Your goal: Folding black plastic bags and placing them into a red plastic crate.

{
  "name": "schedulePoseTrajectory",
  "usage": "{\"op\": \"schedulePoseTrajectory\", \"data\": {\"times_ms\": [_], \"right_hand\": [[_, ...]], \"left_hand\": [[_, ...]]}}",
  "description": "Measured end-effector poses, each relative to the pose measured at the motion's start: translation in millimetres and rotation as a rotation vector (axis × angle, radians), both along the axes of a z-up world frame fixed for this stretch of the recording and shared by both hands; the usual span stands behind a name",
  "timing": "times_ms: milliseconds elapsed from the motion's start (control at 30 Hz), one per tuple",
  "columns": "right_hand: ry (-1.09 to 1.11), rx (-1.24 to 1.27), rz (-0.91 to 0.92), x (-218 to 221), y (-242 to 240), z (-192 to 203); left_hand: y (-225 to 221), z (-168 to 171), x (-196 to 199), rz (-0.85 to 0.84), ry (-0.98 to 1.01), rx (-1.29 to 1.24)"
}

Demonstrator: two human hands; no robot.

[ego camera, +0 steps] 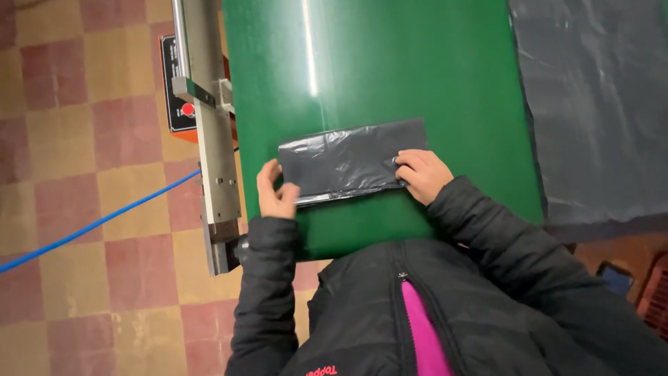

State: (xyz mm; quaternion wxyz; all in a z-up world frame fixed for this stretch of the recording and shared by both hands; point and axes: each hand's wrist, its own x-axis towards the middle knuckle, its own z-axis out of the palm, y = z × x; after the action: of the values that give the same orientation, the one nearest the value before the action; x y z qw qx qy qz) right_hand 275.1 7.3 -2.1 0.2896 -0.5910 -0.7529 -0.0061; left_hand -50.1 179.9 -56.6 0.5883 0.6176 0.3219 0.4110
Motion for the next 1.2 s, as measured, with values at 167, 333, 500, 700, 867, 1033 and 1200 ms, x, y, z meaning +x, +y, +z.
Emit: {"op": "schedulePoseTrajectory", "data": {"times_ms": [167,333,500,700,867,1033,1200], "right_hand": [[-0.080,-0.141,-0.051,-10,-6,5],[-0.001,-0.104,0.091,-69,3,19],[0.272,-0.176,0.354,-59,-27,-40],[1.463,-0.404,-0.434,-17,-63,-140],[2.206,-0.504,-0.578,16,-39,-121],[2.321,-0.593,-0.191,42,-100,-112],[2.170,-0.994,-0.434,65,-285,-133]], "left_hand": [[-23,55,-4,-0.075,0.733,1.018],[-40,38,12,-0.358,1.008,1.184],[-45,91,96,-0.845,0.474,0.507],[39,-60,163,-0.682,0.536,-0.630],[-7,-8,171,-0.255,0.820,0.027],[-39,22,191,-0.056,0.951,0.410],[-103,108,228,0.064,0.780,1.015]]}}
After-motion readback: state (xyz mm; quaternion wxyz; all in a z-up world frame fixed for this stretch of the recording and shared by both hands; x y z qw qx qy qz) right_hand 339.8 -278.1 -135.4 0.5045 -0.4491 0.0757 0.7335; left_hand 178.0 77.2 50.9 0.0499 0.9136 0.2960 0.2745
